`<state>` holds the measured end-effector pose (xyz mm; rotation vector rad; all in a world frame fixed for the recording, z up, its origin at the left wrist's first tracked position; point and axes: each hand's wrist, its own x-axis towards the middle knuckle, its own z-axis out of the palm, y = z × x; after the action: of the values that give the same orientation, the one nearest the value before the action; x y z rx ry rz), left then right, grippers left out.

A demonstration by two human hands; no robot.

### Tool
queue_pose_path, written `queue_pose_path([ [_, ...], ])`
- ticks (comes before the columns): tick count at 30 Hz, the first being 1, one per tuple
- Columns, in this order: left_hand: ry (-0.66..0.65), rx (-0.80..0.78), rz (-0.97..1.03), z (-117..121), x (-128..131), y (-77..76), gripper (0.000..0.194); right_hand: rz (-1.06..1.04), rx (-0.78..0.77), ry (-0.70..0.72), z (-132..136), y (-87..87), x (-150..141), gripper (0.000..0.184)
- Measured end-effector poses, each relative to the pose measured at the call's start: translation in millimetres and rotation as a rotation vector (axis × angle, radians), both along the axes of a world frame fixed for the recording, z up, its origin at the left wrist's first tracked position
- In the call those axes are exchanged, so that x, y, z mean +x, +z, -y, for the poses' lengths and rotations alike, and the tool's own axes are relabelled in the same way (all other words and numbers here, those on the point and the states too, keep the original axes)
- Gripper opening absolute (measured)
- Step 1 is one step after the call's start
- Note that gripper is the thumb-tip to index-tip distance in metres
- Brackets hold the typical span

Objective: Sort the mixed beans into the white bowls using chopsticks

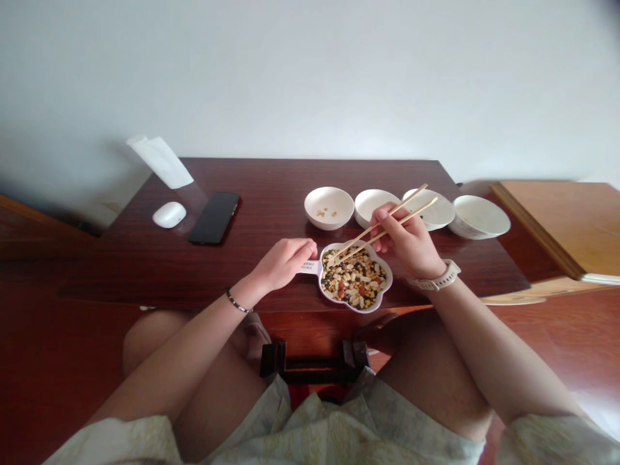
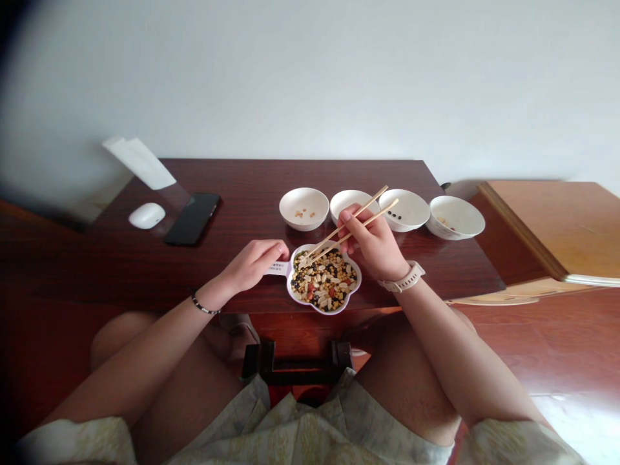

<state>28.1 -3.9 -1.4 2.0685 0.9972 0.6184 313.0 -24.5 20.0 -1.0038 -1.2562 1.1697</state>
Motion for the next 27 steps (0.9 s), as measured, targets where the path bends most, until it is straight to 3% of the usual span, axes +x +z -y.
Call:
queue_pose_path([
  [6, -0.001, -0.004, 0.008, -0.2, 0.0, -1.6, 0.052, 0.011, -0.006, -0.046, -0.7, 0.5, -0.7, 0.045],
  [16, 0.003, -0.004, 0.003, 0.0, 1.6, 1.0, 0.052, 0.019, -0.037, 0.059, -3.0, -12.4, 1.2, 0.038],
  [27, 0.0, -0.003, 0.003, -0.1, 1.1, -0.1, 0.051, 0.032, -0.019, 0.005, -1.2, -5.6, 0.4, 0.04],
])
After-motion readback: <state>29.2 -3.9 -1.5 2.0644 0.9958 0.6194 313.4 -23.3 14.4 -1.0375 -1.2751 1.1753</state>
